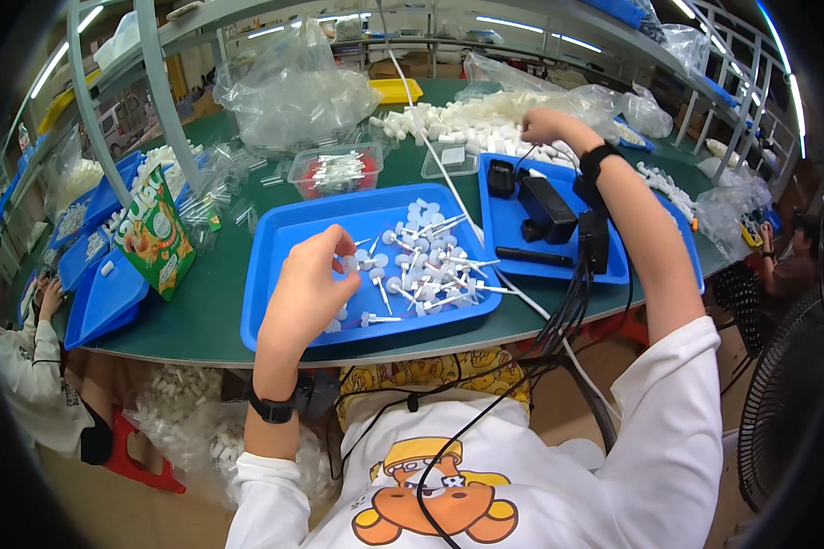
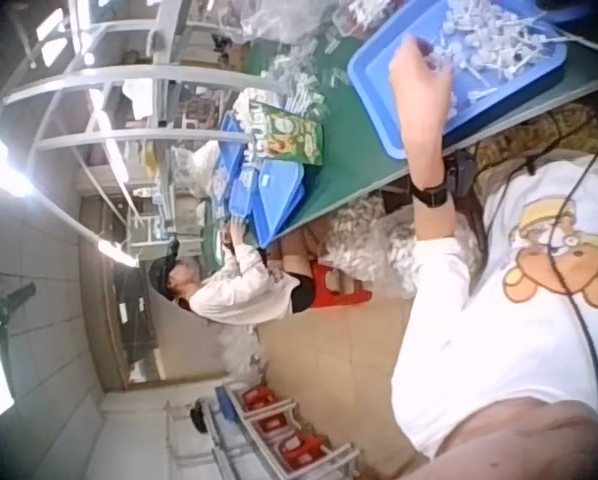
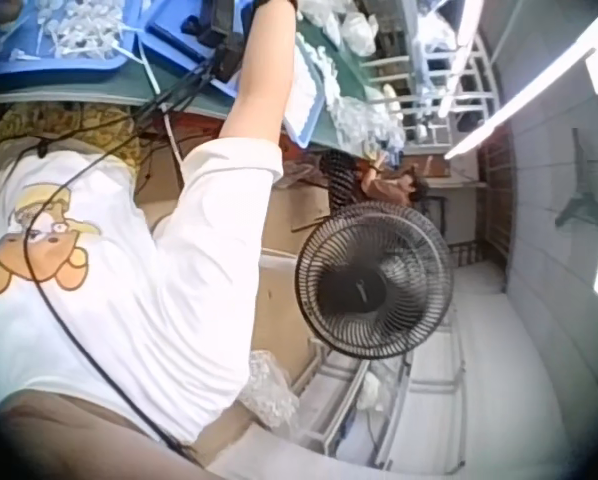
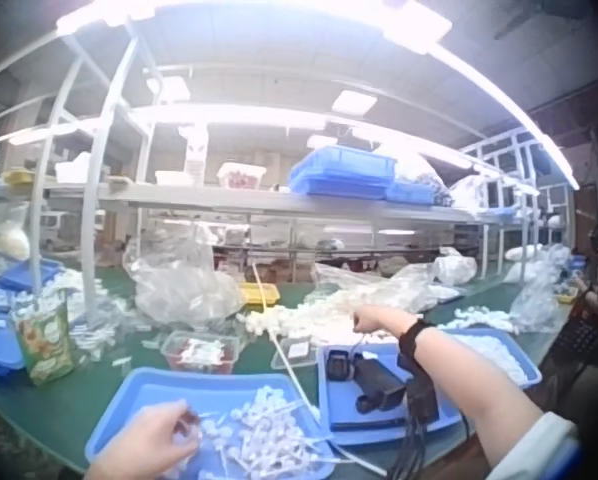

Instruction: The person repeatedly picks up small white plastic components and thin sticks from blue trays, inserts the sticks into the components, and places the assembled units back into a tray. The person handles the items one at a time throughout the clip.

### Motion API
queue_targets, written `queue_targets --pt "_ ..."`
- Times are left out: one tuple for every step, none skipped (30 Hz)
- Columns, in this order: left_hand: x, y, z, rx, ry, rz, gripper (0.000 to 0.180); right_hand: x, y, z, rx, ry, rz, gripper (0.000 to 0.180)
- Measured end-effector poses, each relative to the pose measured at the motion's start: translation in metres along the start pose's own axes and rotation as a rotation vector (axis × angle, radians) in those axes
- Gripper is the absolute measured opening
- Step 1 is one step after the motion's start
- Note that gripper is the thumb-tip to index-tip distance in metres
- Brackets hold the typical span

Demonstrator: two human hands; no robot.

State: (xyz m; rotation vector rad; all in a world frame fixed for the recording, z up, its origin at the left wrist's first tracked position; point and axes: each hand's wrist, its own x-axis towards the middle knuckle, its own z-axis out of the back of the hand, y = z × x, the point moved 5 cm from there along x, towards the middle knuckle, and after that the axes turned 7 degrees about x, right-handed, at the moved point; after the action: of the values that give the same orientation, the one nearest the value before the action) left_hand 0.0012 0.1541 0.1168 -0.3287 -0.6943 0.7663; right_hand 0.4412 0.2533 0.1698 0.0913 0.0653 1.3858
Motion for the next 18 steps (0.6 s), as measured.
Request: queue_targets --pt "0.002 -0.001 -0.001 -0.015 0.003 -0.010 0.019 0.000 -0.030 0.003 -0.103 -0.218 0.089 0.024" --pt "0.000 0.002 0.001 -0.020 -0.008 0.006 0.019 0.000 -0.039 0.003 -0.148 -0.275 0.005 0.024" --pt "-0.001 0.002 0.000 -0.030 -0.009 0.006 0.019 -0.005 -0.060 -0.003 -0.237 -0.346 -0.024 0.023" --pt "-0.001 0.002 0.000 -0.022 -0.011 0.009 0.020 -0.005 -0.076 -0.013 -0.315 -0.251 -0.079 0.022" --pt "-0.004 0.005 0.001 -0.011 -0.012 0.026 0.020 -0.003 -0.071 -0.021 -0.298 -0.229 -0.096 0.022" --pt "-0.002 0.002 -0.002 -0.016 0.002 0.009 0.020 -0.001 -0.097 -0.032 -0.252 -0.181 -0.175 0.022" --pt "0.005 -0.004 -0.008 -0.040 0.028 -0.038 0.020 -0.008 -0.147 -0.041 -0.232 -0.153 -0.291 0.025" --pt "0.001 0.001 -0.005 -0.043 0.014 -0.009 0.019 0.003 -0.121 -0.039 -0.209 -0.089 -0.265 0.030" --pt "-0.002 0.003 -0.005 -0.034 0.007 0.009 0.019 0.001 -0.096 -0.041 -0.186 -0.024 -0.257 0.035" --pt "-0.001 0.003 -0.005 -0.032 0.009 0.008 0.019 0.000 -0.090 -0.041 -0.178 0.013 -0.266 0.042" --pt "-0.001 0.002 -0.006 -0.031 0.010 0.007 0.018 0.000 -0.084 -0.042 -0.171 0.051 -0.275 0.048" --pt "-0.004 0.006 -0.003 -0.018 -0.006 0.024 0.018 -0.001 -0.050 -0.039 -0.110 0.038 -0.272 0.043" --pt "-0.002 0.004 -0.005 -0.023 0.002 0.012 0.018 -0.002 -0.051 -0.046 -0.025 0.122 -0.296 0.043" --pt "-0.001 0.003 -0.006 -0.028 0.008 0.003 0.018 -0.001 -0.051 -0.053 0.062 0.206 -0.316 0.044" --pt "0.000 0.002 -0.007 -0.028 0.014 0.000 0.018 0.000 -0.047 -0.059 0.151 0.293 -0.327 0.044" --pt "0.000 0.001 -0.007 -0.033 0.022 0.001 0.018 0.001 -0.045 -0.061 0.106 0.295 -0.356 0.043" --pt "0.001 0.001 -0.006 -0.034 0.021 -0.001 0.018 0.002 -0.044 -0.062 0.062 0.298 -0.383 0.042" --pt "0.001 0.002 -0.005 -0.032 0.020 0.002 0.018 0.005 -0.041 -0.063 0.016 0.303 -0.406 0.040"
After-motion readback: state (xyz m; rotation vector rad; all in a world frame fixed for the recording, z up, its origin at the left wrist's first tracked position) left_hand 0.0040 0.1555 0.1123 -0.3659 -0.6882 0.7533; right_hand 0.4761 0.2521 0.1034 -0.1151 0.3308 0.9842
